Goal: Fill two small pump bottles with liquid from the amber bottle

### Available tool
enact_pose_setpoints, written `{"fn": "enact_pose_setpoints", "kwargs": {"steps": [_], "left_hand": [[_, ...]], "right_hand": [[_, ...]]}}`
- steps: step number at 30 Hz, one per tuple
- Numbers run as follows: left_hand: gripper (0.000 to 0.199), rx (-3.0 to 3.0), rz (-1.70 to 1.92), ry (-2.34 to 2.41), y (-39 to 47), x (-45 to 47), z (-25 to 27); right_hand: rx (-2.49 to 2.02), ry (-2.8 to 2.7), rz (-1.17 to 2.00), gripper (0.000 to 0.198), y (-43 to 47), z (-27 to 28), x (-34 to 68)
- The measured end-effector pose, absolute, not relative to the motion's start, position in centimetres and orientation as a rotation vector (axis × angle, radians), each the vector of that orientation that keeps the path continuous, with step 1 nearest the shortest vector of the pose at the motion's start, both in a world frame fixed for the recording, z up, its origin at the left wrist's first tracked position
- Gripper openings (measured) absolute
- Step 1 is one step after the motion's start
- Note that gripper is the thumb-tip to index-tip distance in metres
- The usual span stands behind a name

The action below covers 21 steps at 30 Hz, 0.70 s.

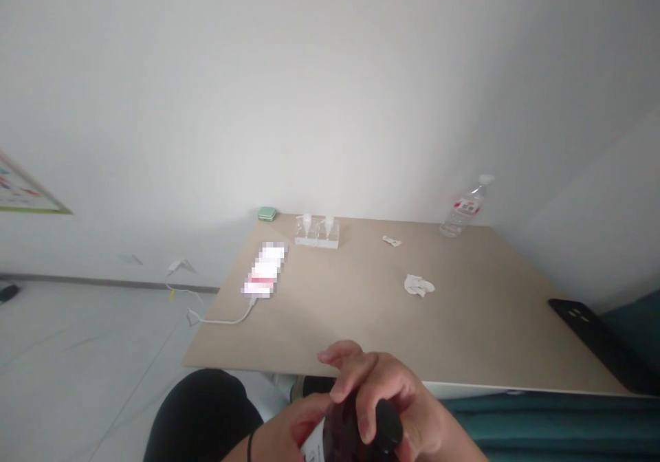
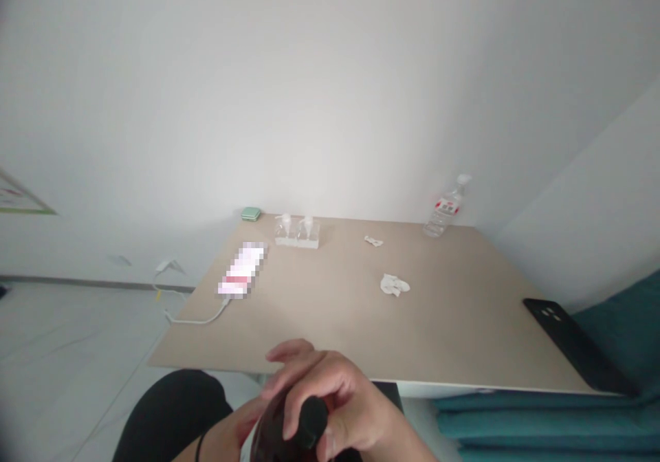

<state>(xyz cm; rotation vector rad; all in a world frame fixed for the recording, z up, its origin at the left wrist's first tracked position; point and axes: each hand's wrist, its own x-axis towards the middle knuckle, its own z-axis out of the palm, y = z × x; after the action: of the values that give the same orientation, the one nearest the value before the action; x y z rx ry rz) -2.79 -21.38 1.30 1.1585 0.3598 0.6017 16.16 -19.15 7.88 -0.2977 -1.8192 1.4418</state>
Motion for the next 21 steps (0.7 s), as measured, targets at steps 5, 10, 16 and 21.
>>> {"fn": "enact_pose_setpoints", "kwargs": {"steps": [5, 10, 16, 21], "left_hand": [[0.088, 0.768, 0.716, 0.282, -22.3, -1.8, 2.2], [0.061, 0.665, 0.930, 0.408, -19.3, -1.9, 2.6], [0.055, 0.716, 0.910, 0.447, -14.1, -1.0, 3.8], [0.061, 0.732, 0.890, 0.454, -13.2, 0.1, 4.2]], "right_hand": [[-0.750, -1.757, 1.015, 0.042, -16.8, 7.1, 19.9], [-1.675, -1.711, 0.140, 0.032, -10.3, 3.7, 26.5], [-1.822, -1.649, 0.305, 0.028, -8.4, 0.8, 28.8], [-1.499, -1.254, 0.705, 0.038, -10.6, 2.1, 25.6]]}}
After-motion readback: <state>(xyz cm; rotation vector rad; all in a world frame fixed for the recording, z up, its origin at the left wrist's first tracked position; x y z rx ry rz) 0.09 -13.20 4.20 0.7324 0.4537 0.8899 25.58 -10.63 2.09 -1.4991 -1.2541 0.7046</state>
